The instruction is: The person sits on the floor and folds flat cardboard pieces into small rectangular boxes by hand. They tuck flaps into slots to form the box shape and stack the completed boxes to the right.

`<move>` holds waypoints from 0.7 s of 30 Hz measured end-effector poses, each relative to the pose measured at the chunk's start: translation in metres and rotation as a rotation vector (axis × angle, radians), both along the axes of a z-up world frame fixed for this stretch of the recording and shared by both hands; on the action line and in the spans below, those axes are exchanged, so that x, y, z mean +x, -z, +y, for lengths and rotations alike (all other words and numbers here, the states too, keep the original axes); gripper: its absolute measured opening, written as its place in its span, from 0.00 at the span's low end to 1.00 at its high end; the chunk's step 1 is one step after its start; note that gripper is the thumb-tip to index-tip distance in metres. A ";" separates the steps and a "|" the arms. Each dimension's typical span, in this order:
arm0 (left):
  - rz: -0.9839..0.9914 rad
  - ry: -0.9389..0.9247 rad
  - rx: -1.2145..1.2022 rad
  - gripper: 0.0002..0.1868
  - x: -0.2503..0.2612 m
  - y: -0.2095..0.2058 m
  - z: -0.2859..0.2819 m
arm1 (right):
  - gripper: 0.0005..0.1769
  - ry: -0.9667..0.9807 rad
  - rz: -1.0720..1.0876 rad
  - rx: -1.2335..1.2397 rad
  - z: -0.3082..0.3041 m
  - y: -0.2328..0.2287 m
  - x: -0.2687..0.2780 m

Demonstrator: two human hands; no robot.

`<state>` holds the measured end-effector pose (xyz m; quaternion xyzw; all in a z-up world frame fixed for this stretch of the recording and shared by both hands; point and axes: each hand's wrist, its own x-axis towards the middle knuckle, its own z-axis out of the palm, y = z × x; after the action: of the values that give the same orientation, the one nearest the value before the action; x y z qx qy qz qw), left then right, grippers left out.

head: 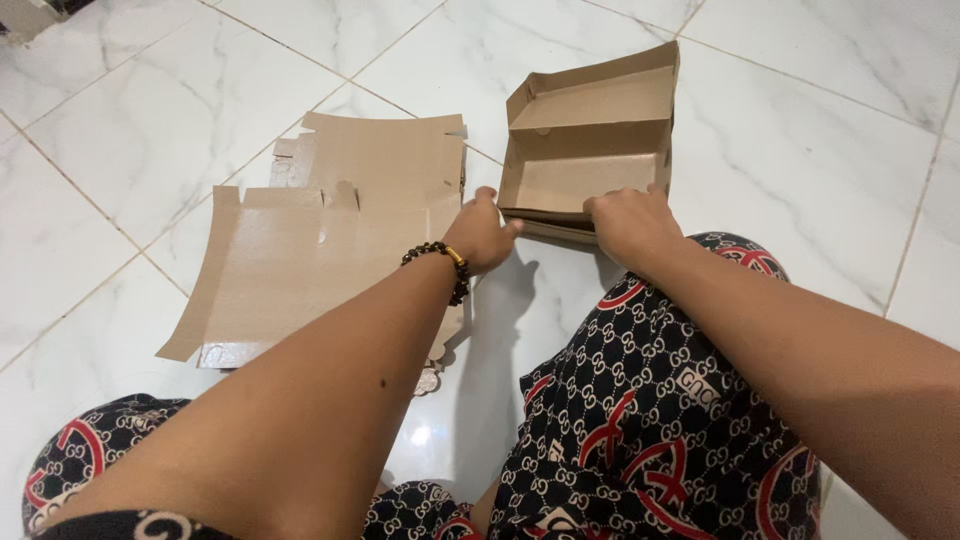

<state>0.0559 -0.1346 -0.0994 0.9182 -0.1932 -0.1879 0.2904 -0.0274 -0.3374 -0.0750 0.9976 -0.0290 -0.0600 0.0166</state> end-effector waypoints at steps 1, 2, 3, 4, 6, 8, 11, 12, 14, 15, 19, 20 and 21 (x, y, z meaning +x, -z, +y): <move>0.043 -0.087 -0.076 0.39 0.003 0.003 0.000 | 0.17 0.012 -0.004 0.013 -0.001 0.002 0.001; 0.086 -0.174 -0.152 0.39 0.007 0.004 -0.001 | 0.18 -0.005 -0.036 0.047 -0.002 0.004 0.002; 0.129 -0.261 -0.229 0.40 0.010 0.005 -0.001 | 0.19 -0.021 -0.067 0.081 -0.003 0.007 0.003; 0.118 -0.292 -0.237 0.39 0.013 0.005 0.000 | 0.20 -0.035 -0.100 0.116 -0.005 0.010 0.003; 0.095 -0.354 -0.253 0.38 0.016 0.002 0.008 | 0.28 -0.183 -0.218 0.250 -0.004 0.013 0.008; 0.112 -0.377 -0.130 0.37 0.015 -0.002 0.019 | 0.25 -0.211 -0.173 0.300 0.001 0.009 0.008; 0.101 -0.357 0.003 0.32 0.013 -0.001 0.036 | 0.12 -0.196 -0.121 0.312 0.010 0.002 0.005; 0.090 -0.340 0.039 0.30 0.014 0.001 0.039 | 0.11 -0.273 -0.280 0.360 0.011 0.002 0.005; 0.053 -0.370 0.020 0.29 0.016 0.008 0.034 | 0.11 -0.235 -0.521 0.476 0.009 0.004 0.008; 0.034 -0.385 0.010 0.29 0.018 0.012 0.032 | 0.16 -0.120 -0.600 0.544 0.005 0.004 0.012; -0.021 -0.282 0.007 0.29 0.029 0.021 0.027 | 0.30 0.483 -0.240 0.827 -0.011 0.006 0.021; -0.012 -0.258 0.023 0.28 0.031 0.023 0.028 | 0.27 0.487 -0.222 0.788 -0.010 0.006 0.020; -0.004 -0.235 0.039 0.28 0.033 0.023 0.028 | 0.25 0.491 -0.204 0.748 -0.010 0.005 0.018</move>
<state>0.0887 -0.1063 -0.1229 0.9403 -0.0812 -0.1547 0.2920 -0.0098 -0.3473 -0.0798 0.8995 -0.2422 0.0300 -0.3624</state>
